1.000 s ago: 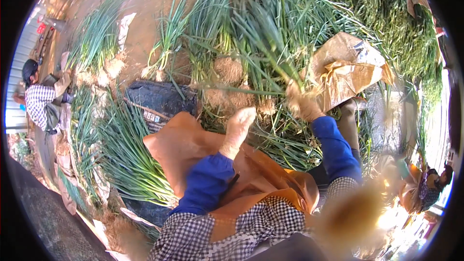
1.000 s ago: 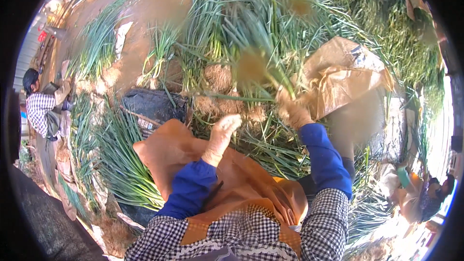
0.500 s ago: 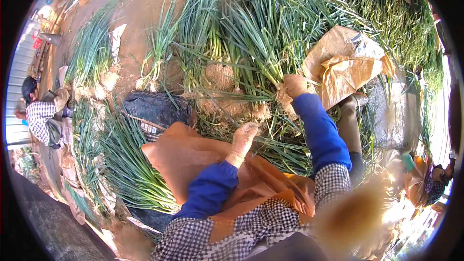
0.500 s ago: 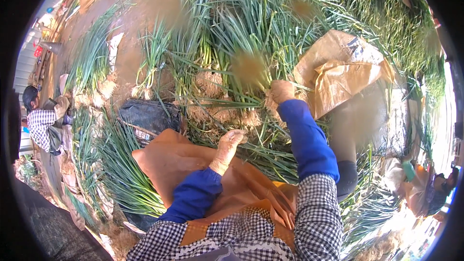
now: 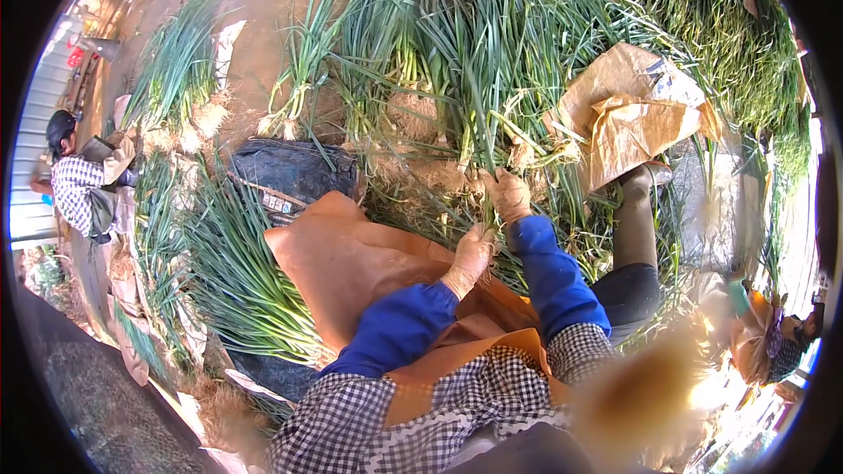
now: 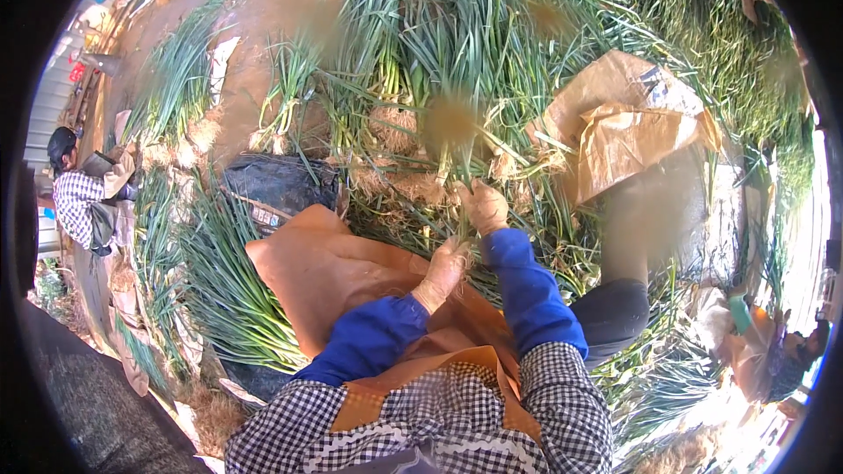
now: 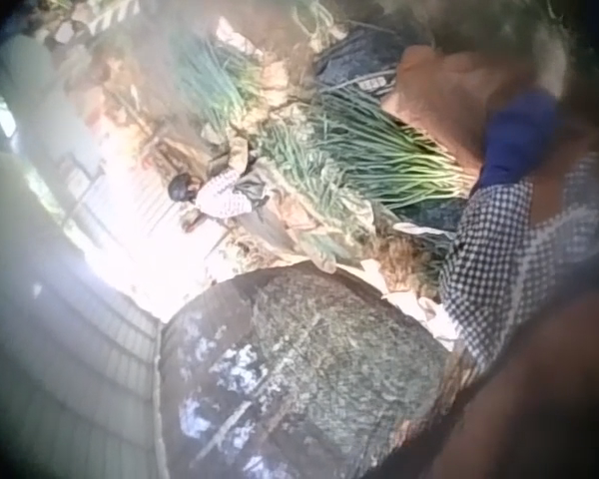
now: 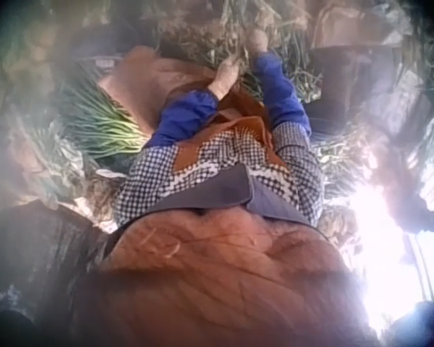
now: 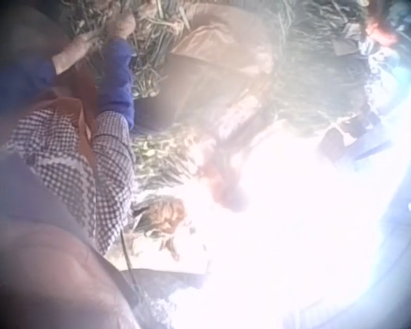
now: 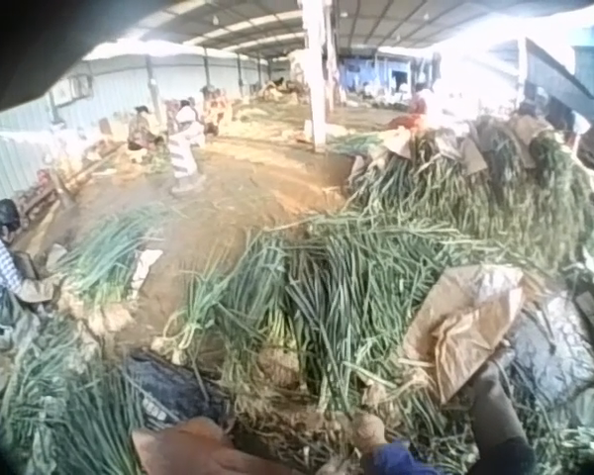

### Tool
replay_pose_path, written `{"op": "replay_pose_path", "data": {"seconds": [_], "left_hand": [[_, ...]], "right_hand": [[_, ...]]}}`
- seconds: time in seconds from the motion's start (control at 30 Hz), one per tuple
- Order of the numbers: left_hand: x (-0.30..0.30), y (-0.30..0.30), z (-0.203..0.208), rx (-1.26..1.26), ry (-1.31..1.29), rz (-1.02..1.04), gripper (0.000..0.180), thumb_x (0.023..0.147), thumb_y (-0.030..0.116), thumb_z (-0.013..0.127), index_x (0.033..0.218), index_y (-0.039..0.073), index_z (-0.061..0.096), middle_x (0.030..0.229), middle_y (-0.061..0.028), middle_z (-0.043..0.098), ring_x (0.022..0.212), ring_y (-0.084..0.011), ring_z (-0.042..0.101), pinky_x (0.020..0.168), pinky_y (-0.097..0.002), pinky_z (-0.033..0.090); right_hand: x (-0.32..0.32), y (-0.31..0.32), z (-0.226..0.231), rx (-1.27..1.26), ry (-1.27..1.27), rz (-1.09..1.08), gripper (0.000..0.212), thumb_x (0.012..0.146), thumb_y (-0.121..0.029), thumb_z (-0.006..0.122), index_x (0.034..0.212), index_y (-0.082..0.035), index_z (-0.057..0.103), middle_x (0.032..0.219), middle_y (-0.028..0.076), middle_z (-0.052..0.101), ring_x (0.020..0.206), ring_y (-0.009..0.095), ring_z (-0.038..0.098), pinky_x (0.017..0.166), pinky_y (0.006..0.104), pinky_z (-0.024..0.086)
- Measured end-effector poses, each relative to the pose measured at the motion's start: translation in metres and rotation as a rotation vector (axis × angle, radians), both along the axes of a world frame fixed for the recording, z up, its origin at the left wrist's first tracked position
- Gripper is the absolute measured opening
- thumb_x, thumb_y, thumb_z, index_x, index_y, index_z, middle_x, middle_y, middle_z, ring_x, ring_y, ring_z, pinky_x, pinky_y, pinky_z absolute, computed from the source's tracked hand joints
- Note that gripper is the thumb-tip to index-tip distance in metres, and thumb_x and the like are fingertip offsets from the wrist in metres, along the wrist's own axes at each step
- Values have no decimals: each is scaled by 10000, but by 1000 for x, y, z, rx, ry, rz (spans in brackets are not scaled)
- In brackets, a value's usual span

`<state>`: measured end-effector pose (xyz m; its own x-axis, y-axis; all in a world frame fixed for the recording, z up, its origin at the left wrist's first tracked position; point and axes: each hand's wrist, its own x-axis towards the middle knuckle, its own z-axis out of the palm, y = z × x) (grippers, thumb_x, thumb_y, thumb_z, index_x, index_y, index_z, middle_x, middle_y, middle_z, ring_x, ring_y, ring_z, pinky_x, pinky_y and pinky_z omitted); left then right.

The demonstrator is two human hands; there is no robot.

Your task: The person cleans green onions by hand, peeling away the outer layers and removing dirt from the roots while sitting on the ground.

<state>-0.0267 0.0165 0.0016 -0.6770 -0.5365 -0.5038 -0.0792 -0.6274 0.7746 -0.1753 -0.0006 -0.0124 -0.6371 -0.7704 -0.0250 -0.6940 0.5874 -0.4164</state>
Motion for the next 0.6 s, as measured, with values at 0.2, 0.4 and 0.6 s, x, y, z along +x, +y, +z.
{"op": "replay_pose_path", "data": {"seconds": [0.2, 0.4, 0.6], "left_hand": [[11, -15, -9, 179, 193, 175, 139, 896, 183, 462, 987, 109, 537, 659, 41, 473, 484, -52, 417, 407, -183, 335], [20, -49, -8, 622, 394, 287, 129, 919, 223, 407, 922, 130, 497, 584, 50, 390, 432, -82, 394, 350, -216, 319], [30, -43, 27, 1144, 719, 61, 156, 905, 186, 442, 858, 68, 532, 563, 37, 379, 441, -64, 366, 415, -207, 308]], "right_hand": [[37, 75, 22, 41, -59, 339, 219, 862, -148, 499, 1052, -70, 574, 746, 27, 582, 656, 146, 555, 490, 273, 439], [-26, 170, 85, 162, -481, -193, 286, 834, -353, 559, 761, -80, 600, 654, 27, 583, 467, 145, 506, 440, 254, 408], [-27, 75, 44, -136, -588, 442, 421, 906, -432, 395, 1122, -106, 548, 872, 64, 626, 731, 186, 598, 648, 301, 478]]}}
